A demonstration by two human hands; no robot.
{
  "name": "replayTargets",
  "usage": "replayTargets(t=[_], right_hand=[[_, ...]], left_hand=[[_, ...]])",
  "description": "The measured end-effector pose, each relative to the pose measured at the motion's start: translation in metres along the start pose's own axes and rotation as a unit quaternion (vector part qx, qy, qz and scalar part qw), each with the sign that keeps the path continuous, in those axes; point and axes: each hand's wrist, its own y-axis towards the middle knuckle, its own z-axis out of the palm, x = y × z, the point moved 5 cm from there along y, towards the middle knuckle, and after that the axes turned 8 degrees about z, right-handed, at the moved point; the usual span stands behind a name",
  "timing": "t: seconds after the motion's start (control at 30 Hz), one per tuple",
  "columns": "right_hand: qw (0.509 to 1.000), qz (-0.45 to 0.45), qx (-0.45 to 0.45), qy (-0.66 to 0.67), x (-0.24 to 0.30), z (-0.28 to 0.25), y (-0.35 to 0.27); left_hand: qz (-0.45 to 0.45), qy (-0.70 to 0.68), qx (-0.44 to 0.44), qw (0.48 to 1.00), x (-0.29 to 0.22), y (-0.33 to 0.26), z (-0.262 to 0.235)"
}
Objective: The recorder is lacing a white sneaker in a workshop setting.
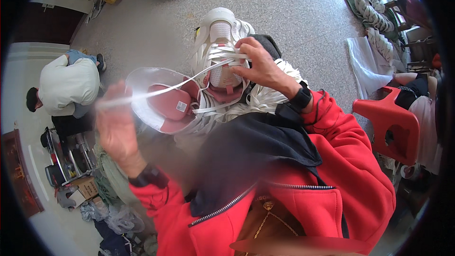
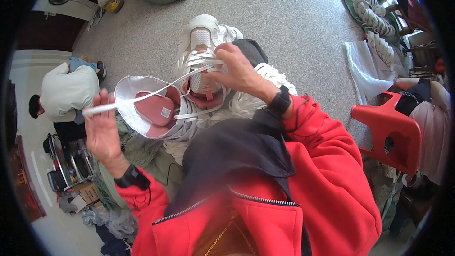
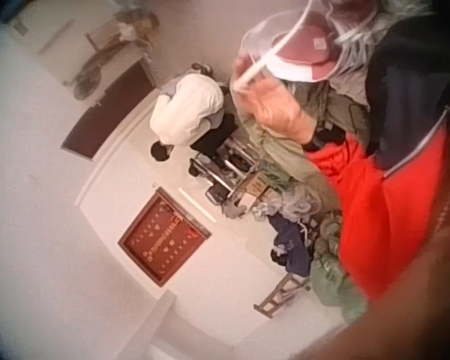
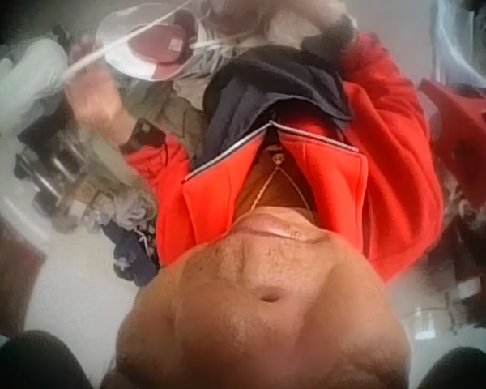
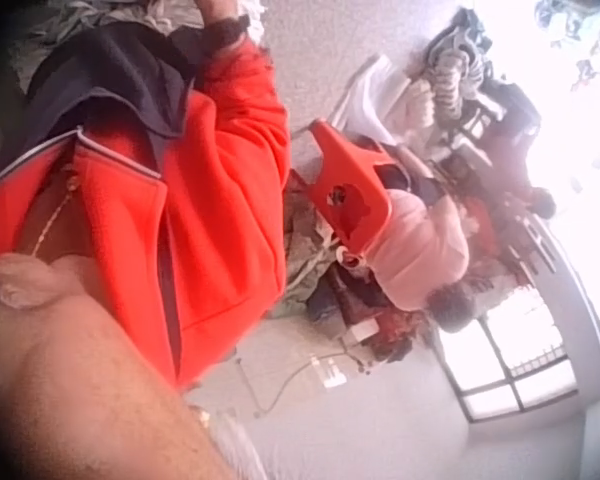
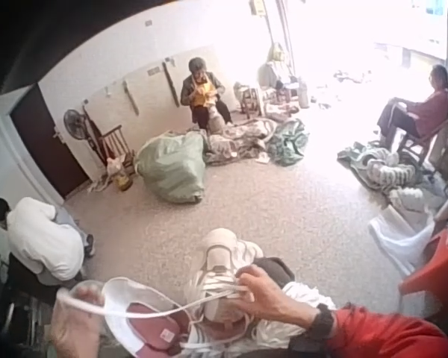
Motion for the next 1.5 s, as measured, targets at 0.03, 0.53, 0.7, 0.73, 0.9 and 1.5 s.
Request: replayTargets(t=[0.03,0.53,0.7,0.73,0.9,1.5], right_hand=[[1.0,0.003,0.012,-0.003,-0.006,0.01,0.002],[0.988,0.129,0.051,0.062,-0.019,0.009,0.008],[0.995,0.042,0.037,0.079,0.017,-0.013,0.015],[0.986,0.031,0.055,0.158,0.029,-0.018,0.019],[0.981,-0.125,0.108,0.102,0.063,0.009,0.033],[0.794,0.113,-0.221,0.555,-0.118,-0.255,-0.071]], left_hand=[[-0.008,-0.072,-0.078,0.994,0.005,0.004,0.011],[0.148,0.036,0.041,0.987,-0.128,-0.021,-0.07],[0.139,-0.013,0.104,0.985,-0.103,-0.009,0.004],[0.138,-0.014,0.104,0.985,-0.106,-0.002,0.012],[0.136,-0.226,0.334,0.905,-0.147,0.014,0.087],[-0.334,0.02,-0.006,0.942,0.139,-0.109,0.048]])
